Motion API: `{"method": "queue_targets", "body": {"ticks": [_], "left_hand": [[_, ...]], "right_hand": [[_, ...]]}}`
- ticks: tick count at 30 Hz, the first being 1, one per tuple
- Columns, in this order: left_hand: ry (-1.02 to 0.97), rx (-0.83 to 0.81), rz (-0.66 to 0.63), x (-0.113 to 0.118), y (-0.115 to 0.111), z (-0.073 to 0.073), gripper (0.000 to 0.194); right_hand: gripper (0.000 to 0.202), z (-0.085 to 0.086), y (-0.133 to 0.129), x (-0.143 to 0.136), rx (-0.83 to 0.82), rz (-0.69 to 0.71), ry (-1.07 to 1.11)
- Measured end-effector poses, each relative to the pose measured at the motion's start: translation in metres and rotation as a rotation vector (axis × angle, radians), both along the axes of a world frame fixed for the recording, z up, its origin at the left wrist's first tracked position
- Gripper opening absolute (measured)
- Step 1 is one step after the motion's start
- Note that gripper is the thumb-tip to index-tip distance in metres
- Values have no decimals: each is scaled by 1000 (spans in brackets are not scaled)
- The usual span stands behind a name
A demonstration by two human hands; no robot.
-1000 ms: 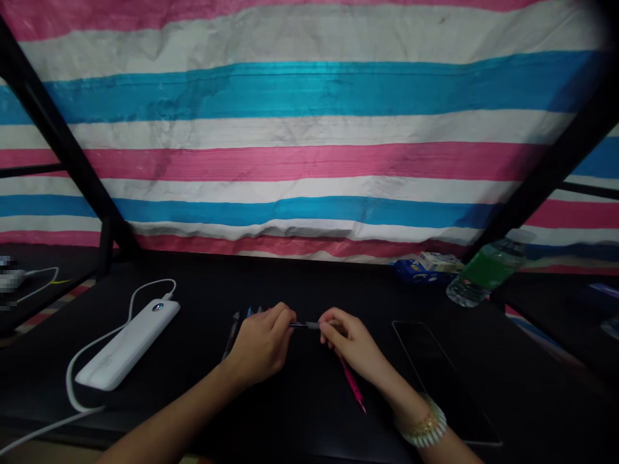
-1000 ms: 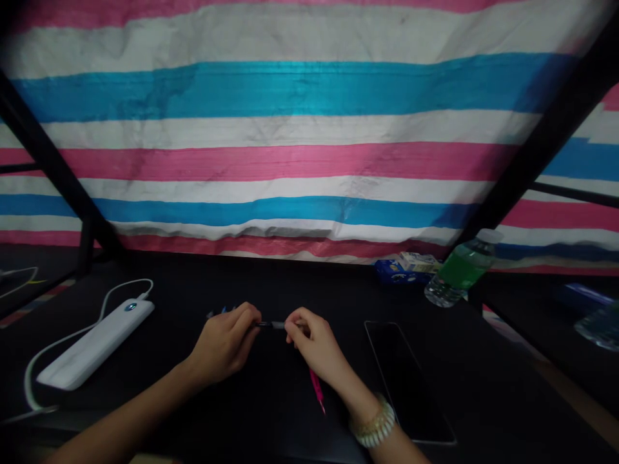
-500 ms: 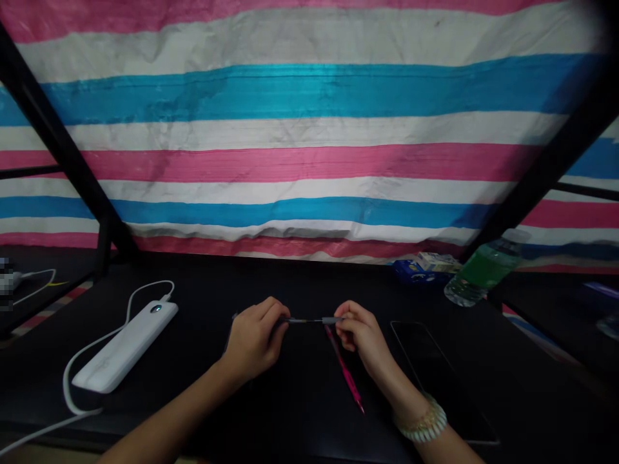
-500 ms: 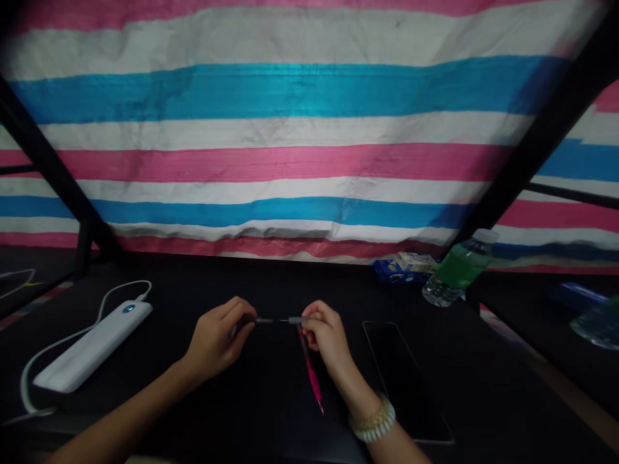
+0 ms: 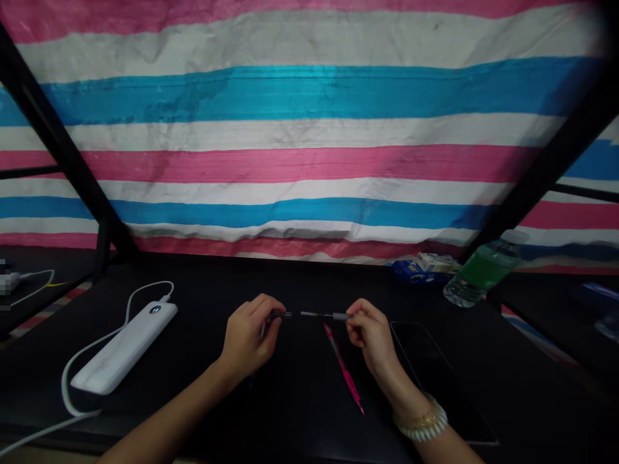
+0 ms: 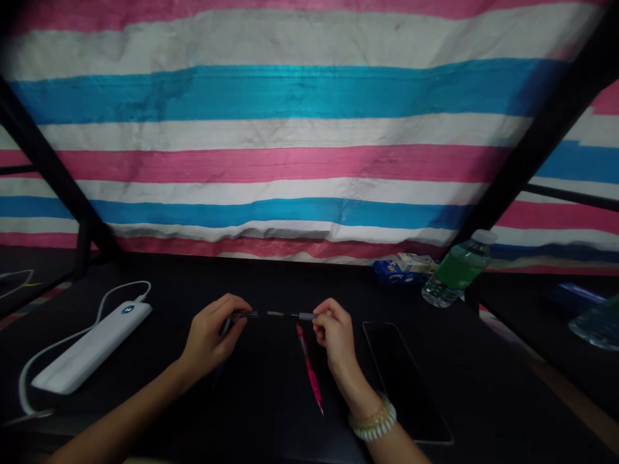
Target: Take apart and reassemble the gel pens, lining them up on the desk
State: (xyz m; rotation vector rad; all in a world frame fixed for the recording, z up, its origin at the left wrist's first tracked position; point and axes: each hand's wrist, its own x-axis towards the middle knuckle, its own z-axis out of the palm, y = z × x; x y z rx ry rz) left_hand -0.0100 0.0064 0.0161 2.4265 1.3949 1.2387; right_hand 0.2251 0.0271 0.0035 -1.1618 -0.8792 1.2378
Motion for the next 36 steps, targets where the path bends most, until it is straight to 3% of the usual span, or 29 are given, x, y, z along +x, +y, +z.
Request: {"method": "queue_targets", "body": {"ticks": [11, 24, 31, 36], "left_hand": [[-47, 33, 21, 0, 3, -1, 13], [-77, -46, -28, 2, 3, -1, 10], [-66, -31, -64, 3, 4, -4, 12], [-89, 16, -53, 1, 6, -5, 10]], "right_hand": [[10, 3, -1, 0, 30, 17, 17], [10, 0, -2, -1, 45, 83, -21], [11, 5, -10, -10, 229, 291, -275], [15, 4, -12, -14, 266, 321, -357]]}}
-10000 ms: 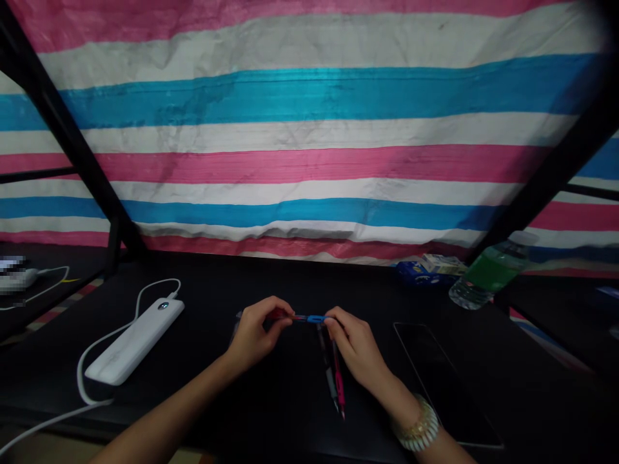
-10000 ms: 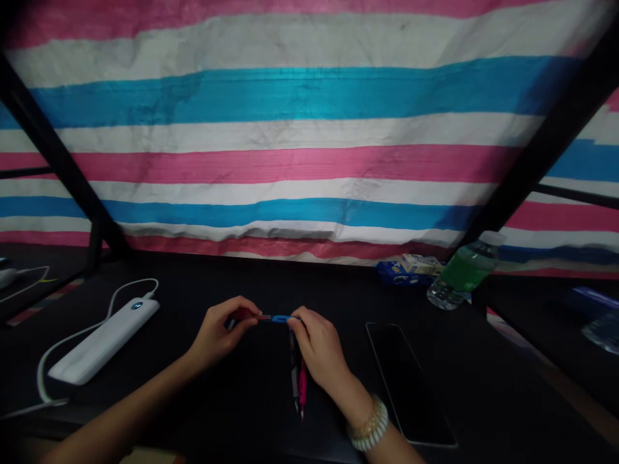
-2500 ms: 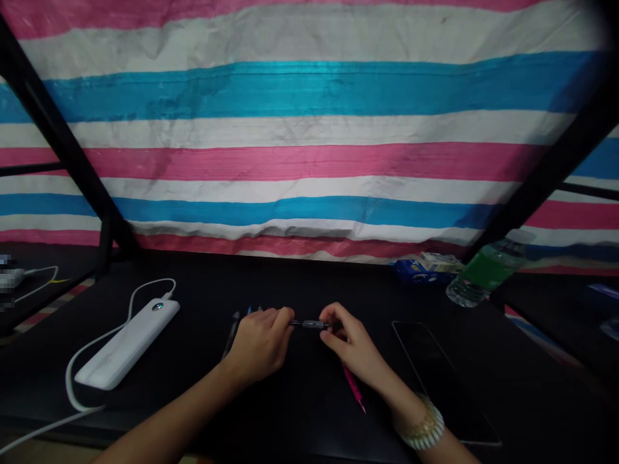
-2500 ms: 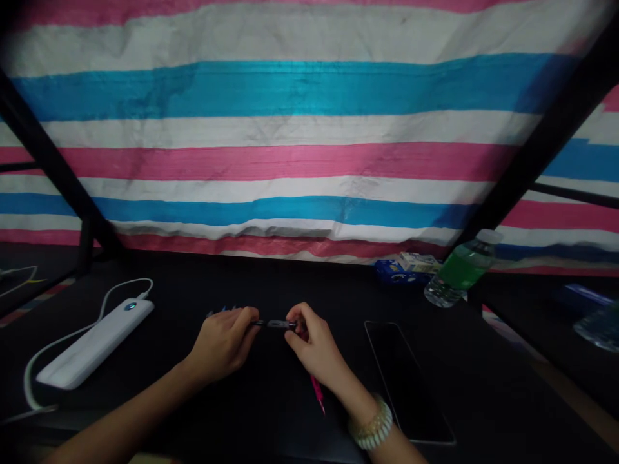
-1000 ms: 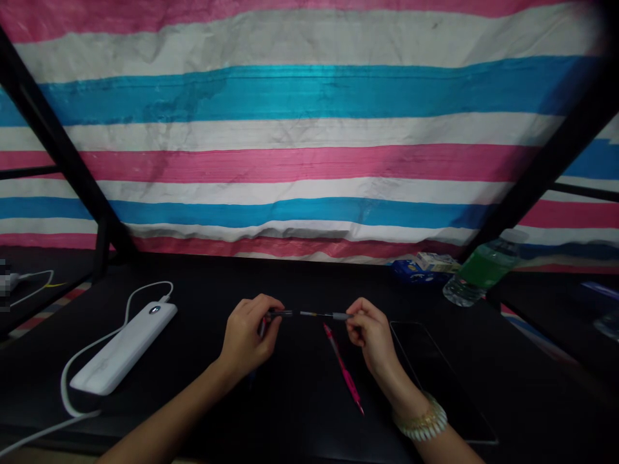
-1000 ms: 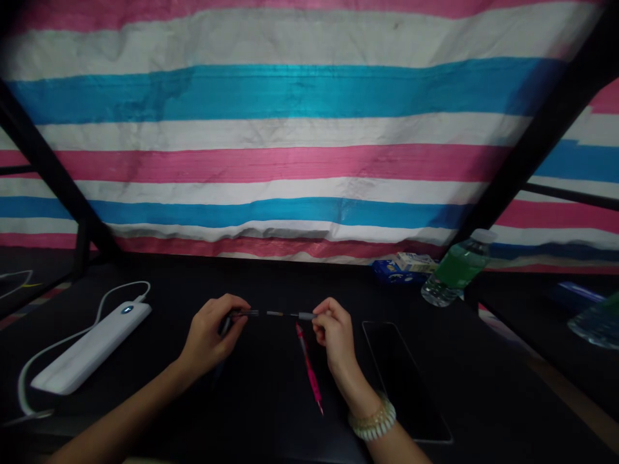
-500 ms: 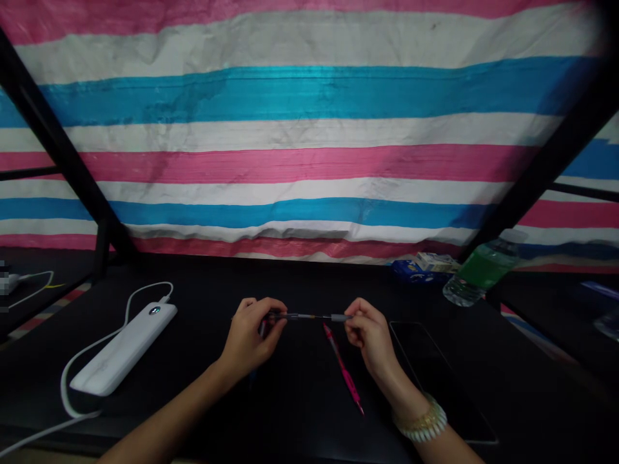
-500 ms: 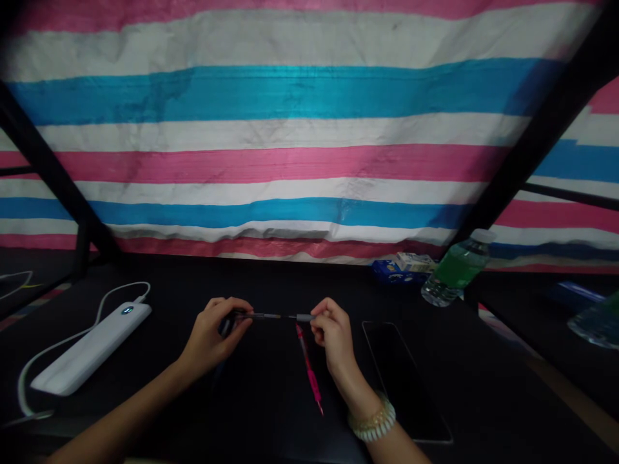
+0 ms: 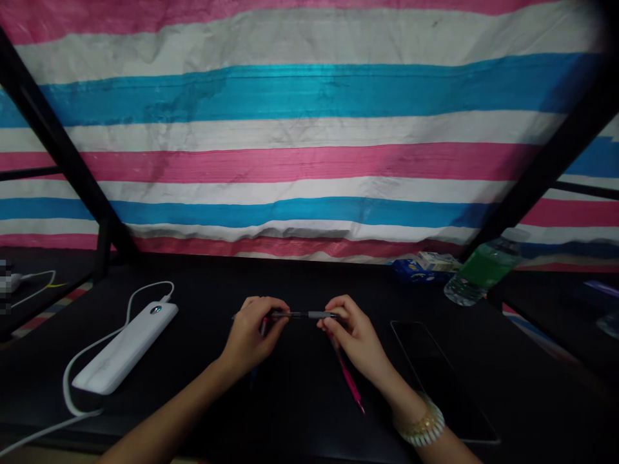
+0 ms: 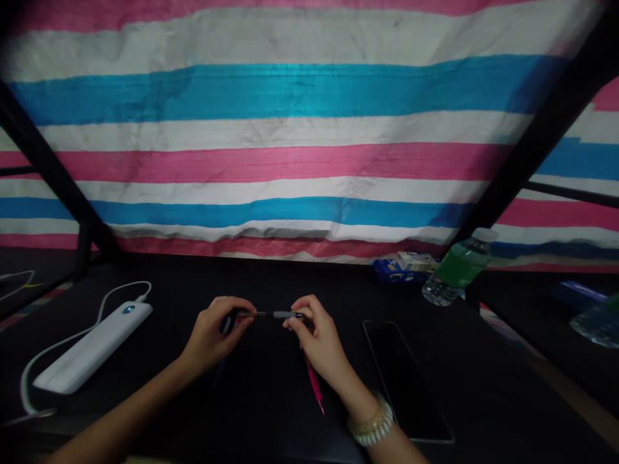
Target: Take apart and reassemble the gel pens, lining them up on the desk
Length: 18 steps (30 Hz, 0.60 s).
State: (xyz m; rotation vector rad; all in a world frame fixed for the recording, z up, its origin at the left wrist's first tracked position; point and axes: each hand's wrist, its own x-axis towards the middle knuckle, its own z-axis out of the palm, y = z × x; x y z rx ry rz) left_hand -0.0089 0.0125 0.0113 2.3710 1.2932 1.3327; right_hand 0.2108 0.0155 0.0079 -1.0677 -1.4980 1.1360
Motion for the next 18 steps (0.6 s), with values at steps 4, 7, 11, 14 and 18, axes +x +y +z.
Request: {"method": "queue_targets", "body": {"ticks": [4, 7, 11, 14, 18], "left_hand": [[-9, -10, 0, 0, 1, 0, 11], [7, -13, -24, 1, 0, -1, 10], [-4, -1, -30, 1, 0, -2, 7], [-20, -1, -36, 1, 1, -2, 7], [-23, -19, -54, 1, 1, -2, 7]], "right_hand": [[9, -1, 0, 0, 38, -39, -82], [6, -1, 0, 1, 121, -80, -151], [12, -2, -1, 2, 235, -139, -289], [17, -2, -2, 4, 286, -151, -389], [20, 0, -1, 6, 307, -114, -439]]}}
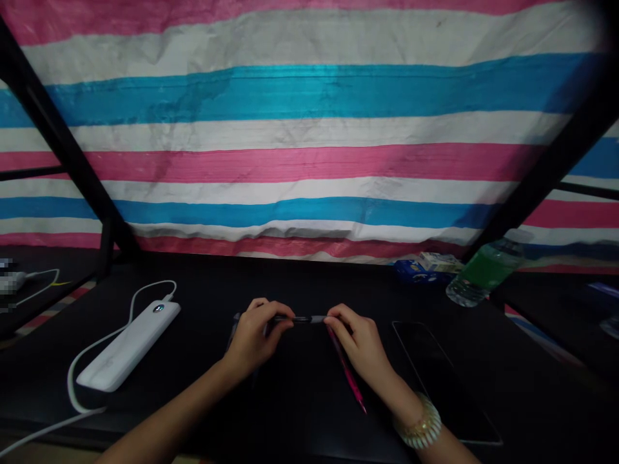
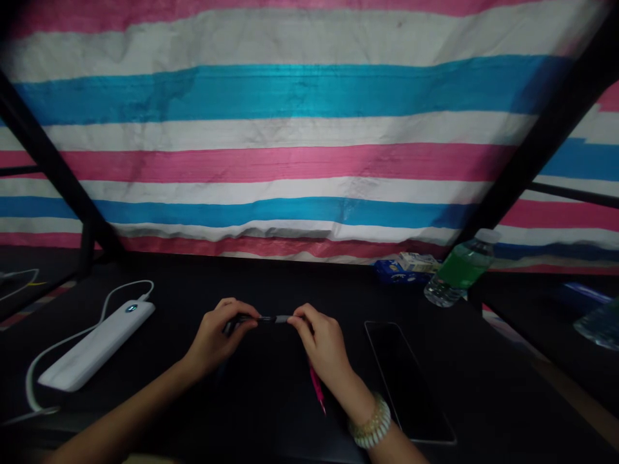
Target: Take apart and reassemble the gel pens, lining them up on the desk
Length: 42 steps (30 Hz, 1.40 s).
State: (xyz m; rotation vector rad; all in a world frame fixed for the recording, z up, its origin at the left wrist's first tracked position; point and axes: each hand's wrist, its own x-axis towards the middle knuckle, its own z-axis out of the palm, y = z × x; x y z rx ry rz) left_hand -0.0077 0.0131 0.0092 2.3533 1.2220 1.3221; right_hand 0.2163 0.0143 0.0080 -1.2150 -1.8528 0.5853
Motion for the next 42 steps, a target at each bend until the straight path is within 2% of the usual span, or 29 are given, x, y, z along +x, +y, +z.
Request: {"method": "queue_targets", "body": {"ticks": [3, 8, 10, 12, 14, 15, 18, 21, 27, 30, 33, 35, 39, 42], "left_hand": [[-5, -12, -17, 0, 0, 0, 10], [-37, 26, -101, 1, 1, -1, 15], [-69, 20, -97, 1, 0, -1, 14], [-91, 5, -56, 0, 0, -1, 14], [-106, -7, -7, -1, 0, -1, 14], [-112, -14, 8, -2, 0, -2, 14], [-115, -35, 3, -3, 1, -3, 13], [-103, -26, -24, -2, 2, -3, 13], [-115, 3, -6, -1, 2, -3, 14], [-88, 18, -33, -2, 2, -3, 15], [-85, 28, -25, -2, 2, -3, 16], [-88, 33, -18, -1, 3, -3, 16], [-65, 55, -65, 1, 3, -3, 16], [-74, 54, -63, 1, 2, -3, 17]], "right_hand": [[24, 0, 0, -1, 5, 34, -28], [46, -3, -3, -3, -46, 71, -6], [42, -2, -5, -4, -94, 95, 40], [22, 0, -6, -4, -122, 128, 113], [24, 2, -6, -5, -110, 147, 175], [24, 2, -5, -5, -100, 147, 186], [7, 2, -4, -3, -68, 127, 132], [25, 0, -3, -2, -37, 122, 68], [8, -1, -3, -2, 19, 125, 55], [26, -1, -3, -1, 74, 118, -29], [11, -1, -3, -1, 80, 109, -40], [9, -1, -3, -1, 121, 106, -65], [39, 0, -4, -2, 179, 124, -157], [26, 2, -5, -2, 155, 113, -192]]}}
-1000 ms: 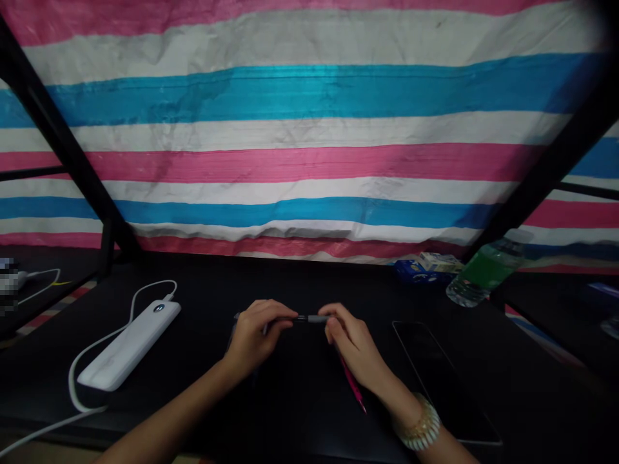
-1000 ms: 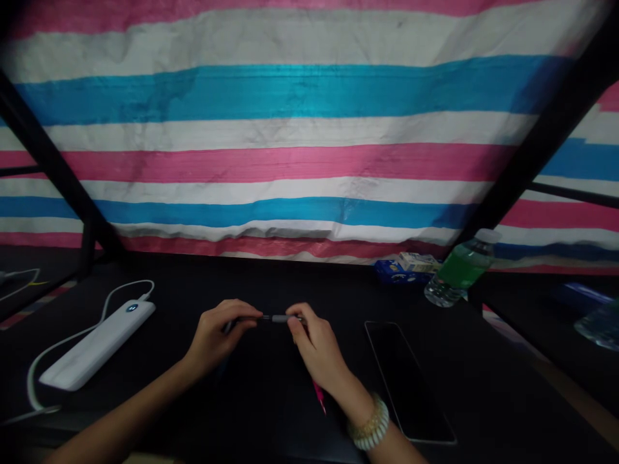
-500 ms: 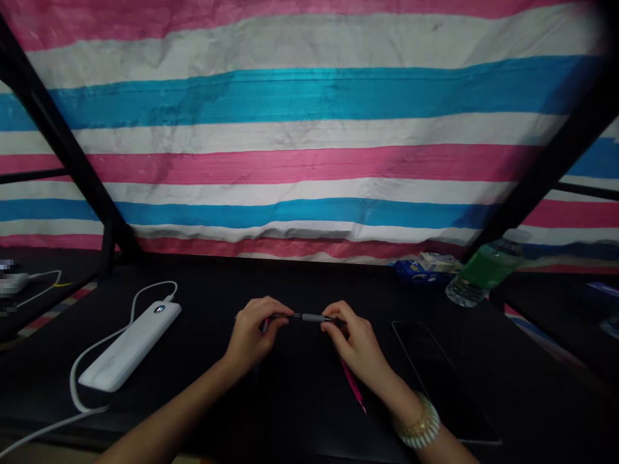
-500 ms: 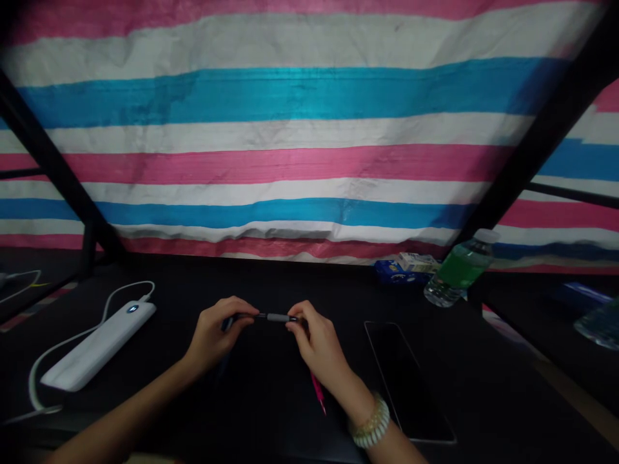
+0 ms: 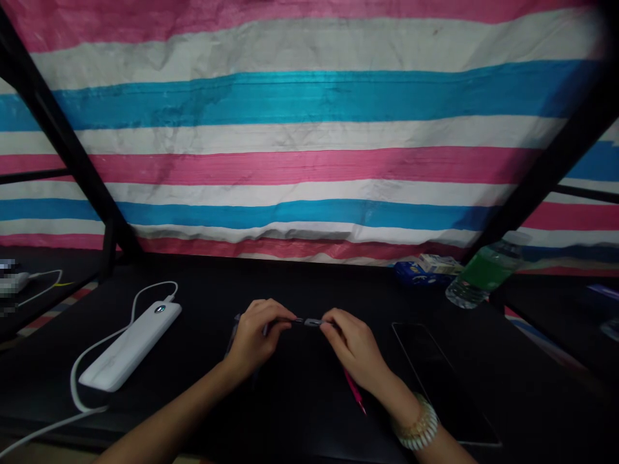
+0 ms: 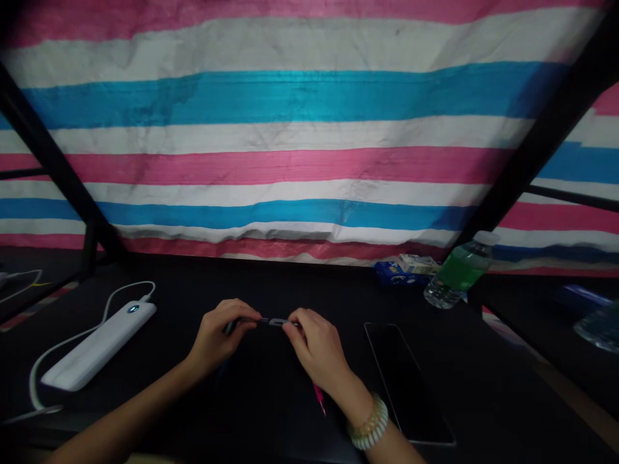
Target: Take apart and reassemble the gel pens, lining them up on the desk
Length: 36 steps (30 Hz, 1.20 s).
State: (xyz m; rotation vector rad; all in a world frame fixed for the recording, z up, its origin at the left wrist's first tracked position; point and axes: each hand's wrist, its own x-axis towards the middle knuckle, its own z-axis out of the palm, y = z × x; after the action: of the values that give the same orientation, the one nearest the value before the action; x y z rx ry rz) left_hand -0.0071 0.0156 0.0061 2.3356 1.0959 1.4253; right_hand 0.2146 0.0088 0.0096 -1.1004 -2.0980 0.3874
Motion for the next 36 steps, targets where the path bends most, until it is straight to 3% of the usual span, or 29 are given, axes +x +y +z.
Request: {"method": "queue_targets", "body": {"ticks": [2, 6, 9, 18, 24, 36], "left_hand": [[-10, 1, 8, 0, 0, -1, 18], [40, 56, 1, 1, 1, -3, 23], [68, 114, 5, 3, 0, -5, 26], [2, 109, 35, 7, -5, -9, 27], [-19, 218, 43, 7, -5, -7, 28], [6, 412, 35, 8, -8, -8, 26]], "right_hand": [[18, 0, 0, 1, 38, 14, -51], [32, -3, 0, 1, 99, 29, -137], [37, -6, -1, -1, 36, 6, -127], [52, -11, -2, -7, -442, 72, 246], [64, -18, 3, -11, -757, 212, 509], [55, -17, 7, -1, -1313, 488, 822]]}}
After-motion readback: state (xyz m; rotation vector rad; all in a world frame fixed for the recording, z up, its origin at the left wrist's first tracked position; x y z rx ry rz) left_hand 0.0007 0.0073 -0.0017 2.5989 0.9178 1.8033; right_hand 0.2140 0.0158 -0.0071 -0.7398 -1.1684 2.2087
